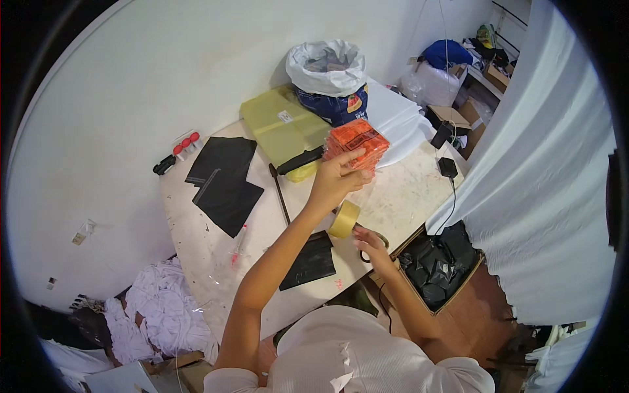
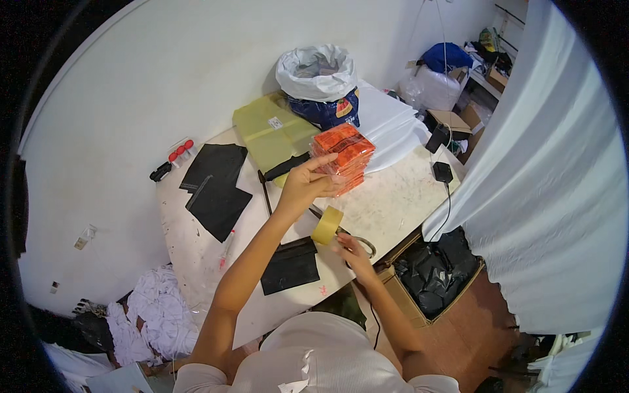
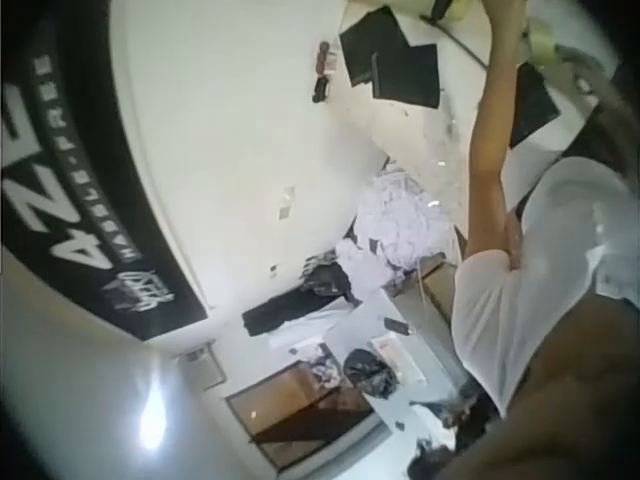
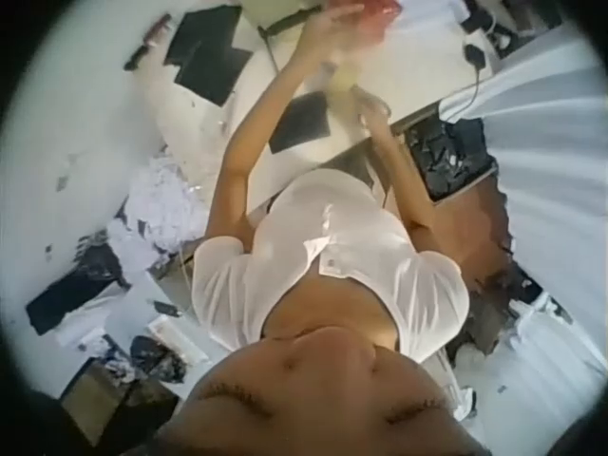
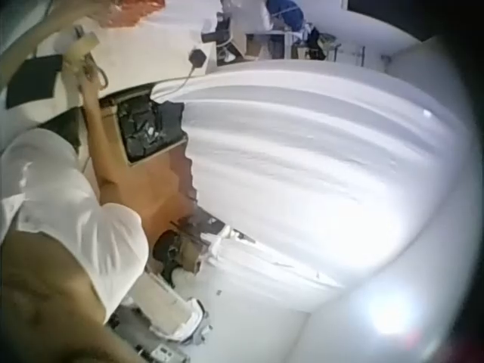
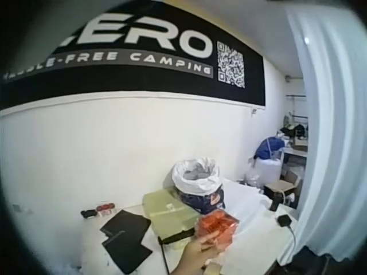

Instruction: Packing items into black mailers, sealing them with tape, and labeling them with a marker.

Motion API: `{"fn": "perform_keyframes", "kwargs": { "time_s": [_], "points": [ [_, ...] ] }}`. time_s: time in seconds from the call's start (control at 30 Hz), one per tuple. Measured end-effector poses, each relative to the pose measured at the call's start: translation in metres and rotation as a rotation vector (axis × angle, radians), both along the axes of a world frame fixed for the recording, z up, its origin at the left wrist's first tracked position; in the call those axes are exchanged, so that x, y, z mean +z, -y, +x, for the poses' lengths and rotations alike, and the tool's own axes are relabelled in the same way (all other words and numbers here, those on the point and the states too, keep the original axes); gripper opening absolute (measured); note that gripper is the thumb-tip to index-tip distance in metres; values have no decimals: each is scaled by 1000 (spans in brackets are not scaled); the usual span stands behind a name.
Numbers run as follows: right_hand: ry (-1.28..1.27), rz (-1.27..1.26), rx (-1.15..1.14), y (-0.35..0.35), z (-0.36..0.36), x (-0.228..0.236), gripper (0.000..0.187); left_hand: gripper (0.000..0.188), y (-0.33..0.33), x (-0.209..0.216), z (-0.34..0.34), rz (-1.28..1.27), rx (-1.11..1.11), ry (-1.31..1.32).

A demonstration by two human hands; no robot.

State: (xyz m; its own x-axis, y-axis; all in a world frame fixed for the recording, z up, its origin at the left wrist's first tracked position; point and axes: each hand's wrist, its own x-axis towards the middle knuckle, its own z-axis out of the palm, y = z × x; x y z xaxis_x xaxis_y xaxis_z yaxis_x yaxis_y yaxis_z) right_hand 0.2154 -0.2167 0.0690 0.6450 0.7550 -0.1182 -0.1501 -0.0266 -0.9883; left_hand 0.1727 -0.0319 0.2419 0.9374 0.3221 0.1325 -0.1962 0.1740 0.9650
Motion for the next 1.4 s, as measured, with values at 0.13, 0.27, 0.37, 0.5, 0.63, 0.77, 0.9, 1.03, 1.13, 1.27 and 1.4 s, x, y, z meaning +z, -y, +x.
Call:
{"fn": "perform_keyframes", "kwargs": {
  "time_s": [0.13,0.27,0.37,0.5,0.63,0.77,0.9,1.03,1.13,1.27,1.4],
  "points": [
    [-133,143,-125,-49,-13,-13,41,51,5,-1,5,-62,79,10],
    [159,160,137,-28,-1,-22,33,64,-26,6,-4,-40,197,-16],
    [229,71,260,-6,5,-10,30,74,-53,-1,-17,-190,263,-51],
    [296,-158,328,10,8,4,29,76,-73,-15,-19,-224,291,-8],
    [267,-109,262,14,13,-18,32,69,-62,-19,-6,-225,170,44],
    [1065,-197,-8,36,23,-32,44,59,-45,-14,3,-72,-45,-32],
    [1225,-412,32,41,17,-17,49,55,-52,-13,6,76,-86,-30],
    [1126,-589,52,46,24,-18,46,60,-51,-4,17,25,-134,-68],
    [1001,-1001,258,61,41,-9,48,61,-44,2,18,55,-64,-54],
    [891,-864,412,118,68,-15,43,63,-46,2,21,38,-144,-37],
    [865,-649,212,159,66,24,46,63,-45,2,27,54,-193,-20]
  ]
}}
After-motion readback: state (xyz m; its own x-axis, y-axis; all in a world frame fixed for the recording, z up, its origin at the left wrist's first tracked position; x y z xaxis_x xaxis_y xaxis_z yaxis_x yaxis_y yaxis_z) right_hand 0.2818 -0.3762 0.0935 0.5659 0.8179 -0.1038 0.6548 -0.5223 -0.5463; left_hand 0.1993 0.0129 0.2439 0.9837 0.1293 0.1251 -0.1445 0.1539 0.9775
